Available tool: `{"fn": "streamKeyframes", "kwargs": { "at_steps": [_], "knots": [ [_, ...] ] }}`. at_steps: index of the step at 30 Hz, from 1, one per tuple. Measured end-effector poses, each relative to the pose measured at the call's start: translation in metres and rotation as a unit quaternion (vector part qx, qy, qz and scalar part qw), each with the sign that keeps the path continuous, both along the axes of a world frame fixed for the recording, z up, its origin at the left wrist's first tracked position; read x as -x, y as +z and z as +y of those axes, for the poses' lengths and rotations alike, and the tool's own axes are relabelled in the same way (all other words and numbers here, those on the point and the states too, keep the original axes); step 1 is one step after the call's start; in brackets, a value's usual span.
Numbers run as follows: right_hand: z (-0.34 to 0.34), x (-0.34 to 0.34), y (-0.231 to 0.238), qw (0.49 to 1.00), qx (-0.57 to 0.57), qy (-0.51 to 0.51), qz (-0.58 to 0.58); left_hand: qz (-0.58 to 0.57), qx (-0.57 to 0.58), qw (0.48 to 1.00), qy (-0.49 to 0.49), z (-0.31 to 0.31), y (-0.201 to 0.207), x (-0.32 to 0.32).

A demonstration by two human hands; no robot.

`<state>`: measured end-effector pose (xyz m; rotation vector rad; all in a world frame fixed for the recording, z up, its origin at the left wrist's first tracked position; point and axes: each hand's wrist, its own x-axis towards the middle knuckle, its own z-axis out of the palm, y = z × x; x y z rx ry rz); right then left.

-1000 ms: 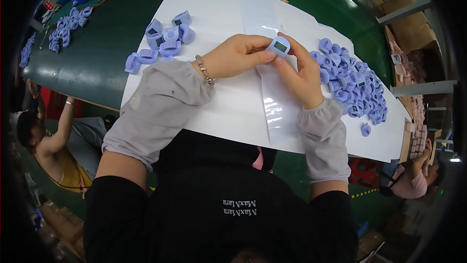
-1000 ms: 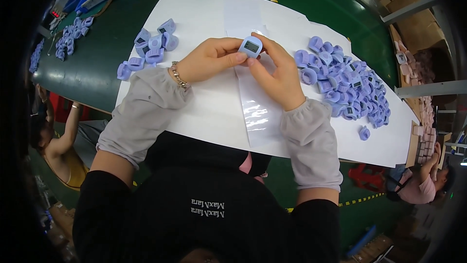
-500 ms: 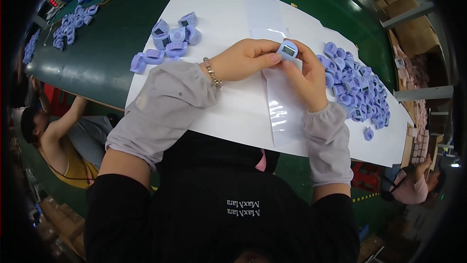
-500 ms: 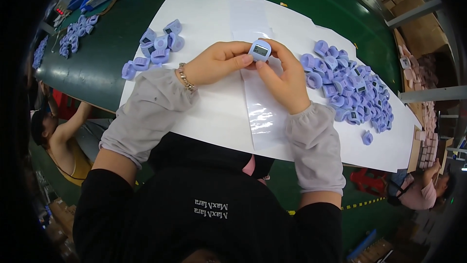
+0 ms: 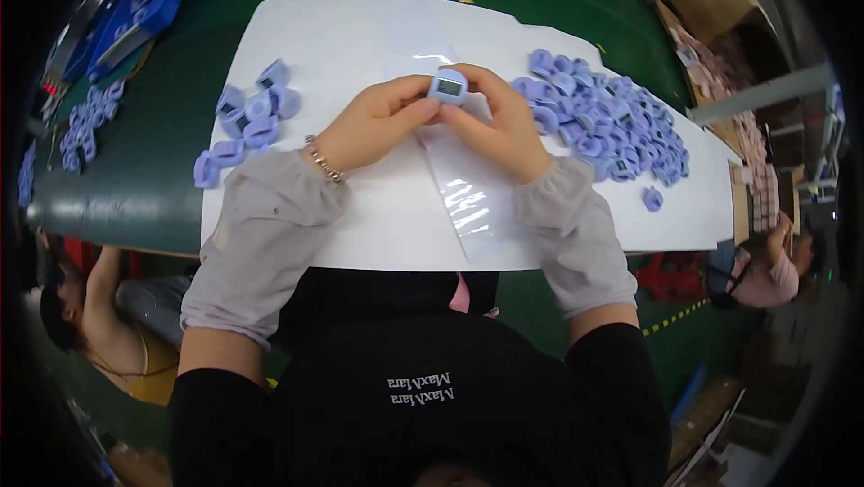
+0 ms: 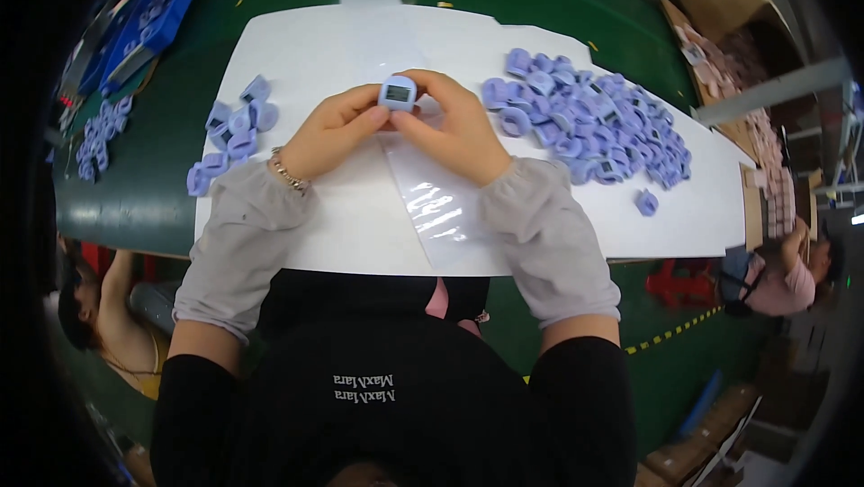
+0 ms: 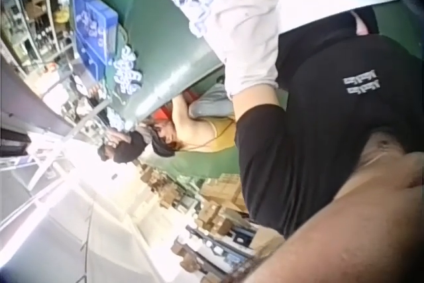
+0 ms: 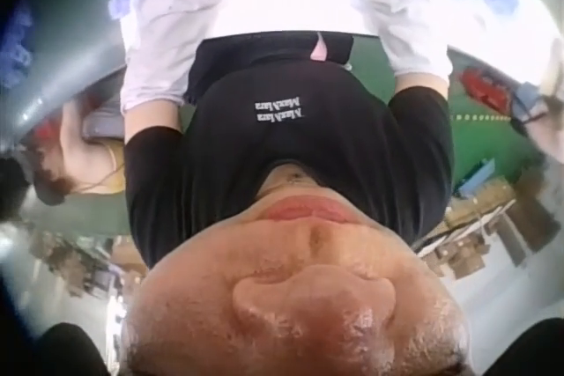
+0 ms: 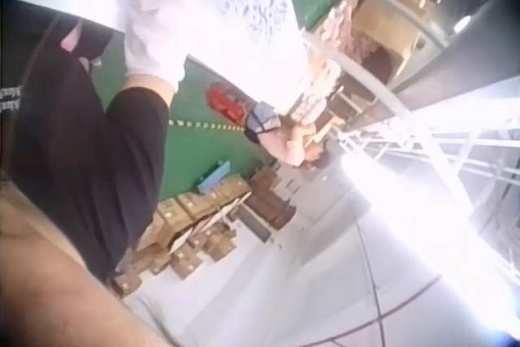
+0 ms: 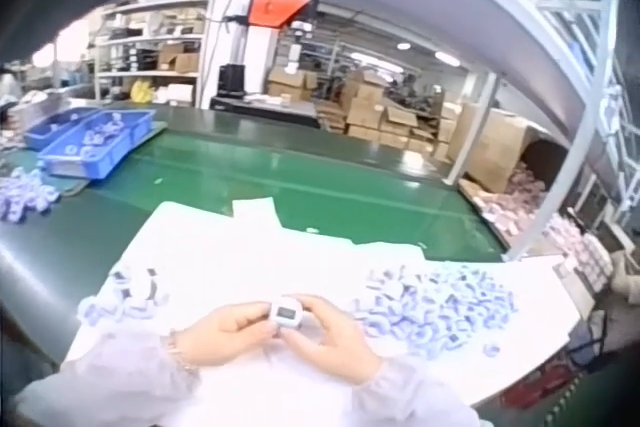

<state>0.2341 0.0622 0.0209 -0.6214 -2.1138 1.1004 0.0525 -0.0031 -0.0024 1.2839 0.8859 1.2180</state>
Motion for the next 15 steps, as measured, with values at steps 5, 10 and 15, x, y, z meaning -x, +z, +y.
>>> {"fn": "streamKeyframes", "kwargs": {
  "at_steps": [5, 10, 15],
  "knots": [
    [-0.001, -0.03, 0.01, 0.986, -0.042, -0.159, -0.006, 0.074, -0.032, 0.992, 0.1, -0.01, 0.016, 0.025],
    [0.038, -0.156, 0.0, 0.83, -0.253, -0.476, -0.139, 0.468, -0.15, 0.783, 0.381, -0.053, 0.037, 0.082],
    [0.051, -0.22, -0.011, 0.694, -0.314, -0.523, -0.382, 0.522, -0.082, 0.721, 0.449, -0.058, 0.022, 0.12]
  ]
}}
